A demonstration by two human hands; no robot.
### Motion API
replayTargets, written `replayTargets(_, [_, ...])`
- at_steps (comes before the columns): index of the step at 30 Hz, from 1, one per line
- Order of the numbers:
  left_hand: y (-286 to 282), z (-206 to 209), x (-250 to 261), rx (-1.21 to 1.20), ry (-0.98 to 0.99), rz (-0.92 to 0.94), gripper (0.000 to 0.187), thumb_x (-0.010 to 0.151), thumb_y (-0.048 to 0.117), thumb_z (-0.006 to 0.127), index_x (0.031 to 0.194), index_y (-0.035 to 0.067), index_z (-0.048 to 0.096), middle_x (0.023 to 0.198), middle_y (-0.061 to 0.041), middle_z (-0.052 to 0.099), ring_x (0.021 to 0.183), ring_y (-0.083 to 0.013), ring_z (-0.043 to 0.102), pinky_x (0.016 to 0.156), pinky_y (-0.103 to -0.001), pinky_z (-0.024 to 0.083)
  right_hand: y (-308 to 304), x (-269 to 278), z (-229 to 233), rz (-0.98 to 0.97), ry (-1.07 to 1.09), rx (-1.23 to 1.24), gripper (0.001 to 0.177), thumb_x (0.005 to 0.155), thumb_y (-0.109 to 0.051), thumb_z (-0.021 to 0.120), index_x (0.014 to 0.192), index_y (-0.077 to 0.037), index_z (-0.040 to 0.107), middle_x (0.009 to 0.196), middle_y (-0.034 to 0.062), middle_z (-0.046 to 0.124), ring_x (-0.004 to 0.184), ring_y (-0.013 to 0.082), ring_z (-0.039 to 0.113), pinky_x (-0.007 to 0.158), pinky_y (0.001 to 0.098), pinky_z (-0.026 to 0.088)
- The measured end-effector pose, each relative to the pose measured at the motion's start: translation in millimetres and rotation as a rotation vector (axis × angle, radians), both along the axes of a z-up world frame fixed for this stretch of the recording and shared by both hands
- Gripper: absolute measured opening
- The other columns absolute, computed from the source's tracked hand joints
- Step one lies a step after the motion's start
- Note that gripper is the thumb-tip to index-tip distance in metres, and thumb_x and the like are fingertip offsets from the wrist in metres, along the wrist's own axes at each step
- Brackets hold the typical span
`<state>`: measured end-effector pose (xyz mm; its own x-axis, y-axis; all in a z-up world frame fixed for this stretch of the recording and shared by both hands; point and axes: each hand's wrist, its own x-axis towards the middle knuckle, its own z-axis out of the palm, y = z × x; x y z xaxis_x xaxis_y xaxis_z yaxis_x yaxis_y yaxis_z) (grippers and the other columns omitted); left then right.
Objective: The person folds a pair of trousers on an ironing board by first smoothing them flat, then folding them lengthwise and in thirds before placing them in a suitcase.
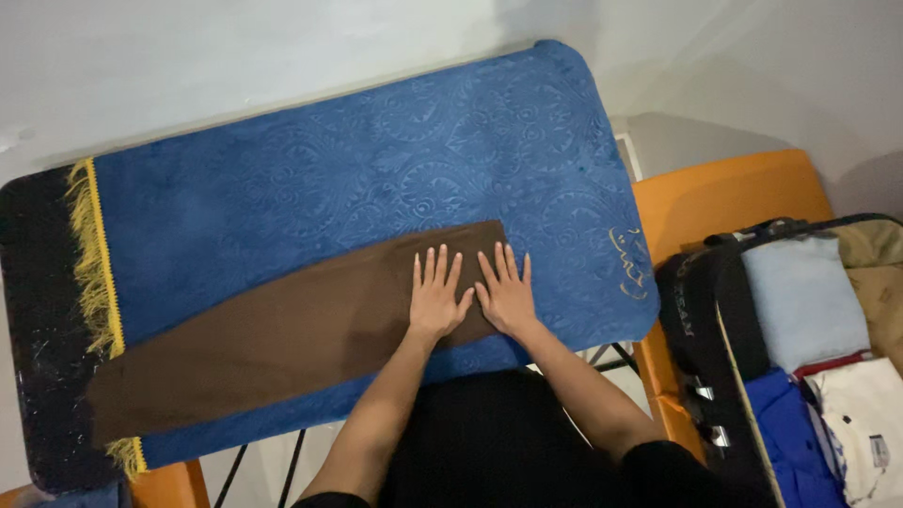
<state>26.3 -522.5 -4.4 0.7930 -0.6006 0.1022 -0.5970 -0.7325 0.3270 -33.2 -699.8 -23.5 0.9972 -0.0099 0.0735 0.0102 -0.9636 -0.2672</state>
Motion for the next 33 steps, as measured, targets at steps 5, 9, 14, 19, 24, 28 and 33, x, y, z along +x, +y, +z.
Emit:
replayTargets(5, [2,-1,-1,-0.043,-0.026,-0.001,0.077,0.095,0.049,0.058,0.156,0.006,0.041,0.163,-0.025,0.031,0.152,-0.0446,0.026,0.125,-0.062,0.012,-16,-45,8,-0.055,0.027,-0.038,0.067,0.096,-0.041,0.052,0.156,-0.013,0.041,0.162,0.0286,0.029,0.152,0.0438,0.023,0.12,0.0665,0.009])
replayTargets(9, [3,0,-1,-0.054,-0.052,-0.006,0.075,0.096,0.049,0.058,0.156,0.005,0.042,0.163,-0.026,0.031,0.151,-0.0456,0.026,0.125,-0.062,0.012,-27,-64,0,-0.06,0.11,-0.07,0.068,0.098,-0.044,0.051,0.157,-0.013,0.037,0.162,0.0271,0.025,0.153,0.0428,0.02,0.12,0.0674,0.007])
replayTargets(14, [-8,4,0,-0.102,-0.063,-0.012,0.069,0.1,0.044,0.053,0.152,0.0,0.042,0.161,-0.024,0.036,0.152,-0.0439,0.027,0.124,-0.063,0.011,-29,-48,-10,-0.132,0.085,0.016,0.073,0.101,-0.039,0.048,0.159,-0.001,0.029,0.166,0.0311,0.018,0.155,0.0437,0.013,0.12,0.0671,0.004])
replayTargets(19, [-62,-11,17,-0.188,0.035,-0.107,0.071,0.105,0.044,0.046,0.156,-0.005,0.038,0.164,-0.022,0.036,0.155,-0.0391,0.027,0.129,-0.058,0.012,-19,29,-14,-0.162,0.087,-0.074,0.07,0.103,-0.038,0.042,0.163,-0.005,0.026,0.171,0.0221,0.016,0.16,0.0383,0.01,0.124,0.0656,0.003])
replayTargets(24, [-63,-27,41,-0.146,0.102,-0.118,0.073,0.107,0.046,0.04,0.159,-0.006,0.034,0.165,-0.024,0.032,0.156,-0.0388,0.025,0.128,-0.055,0.011,-16,56,-13,-0.034,0.272,-0.184,0.073,0.099,-0.041,0.04,0.163,-0.01,0.022,0.171,0.0174,0.013,0.157,0.0366,0.007,0.121,0.0662,0.003])
replayTargets(28, [-31,-20,48,-0.05,0.026,-0.187,0.076,0.103,0.054,0.04,0.156,0.001,0.037,0.165,-0.02,0.033,0.154,-0.0379,0.025,0.126,-0.058,0.01,-16,51,-20,-0.05,0.117,-0.101,0.065,0.104,-0.04,0.04,0.161,-0.011,0.027,0.169,0.0166,0.019,0.156,0.0361,0.013,0.121,0.066,0.005])
replayTargets(33, [12,-5,62,0.062,-0.041,-0.097,0.074,0.103,0.058,0.04,0.157,0.008,0.04,0.164,-0.02,0.033,0.154,-0.0376,0.025,0.125,-0.062,0.007,-17,52,-15,-0.064,0.034,-0.021,0.067,0.101,-0.038,0.047,0.161,-0.01,0.033,0.167,0.0186,0.026,0.155,0.0388,0.022,0.123,0.065,0.007])
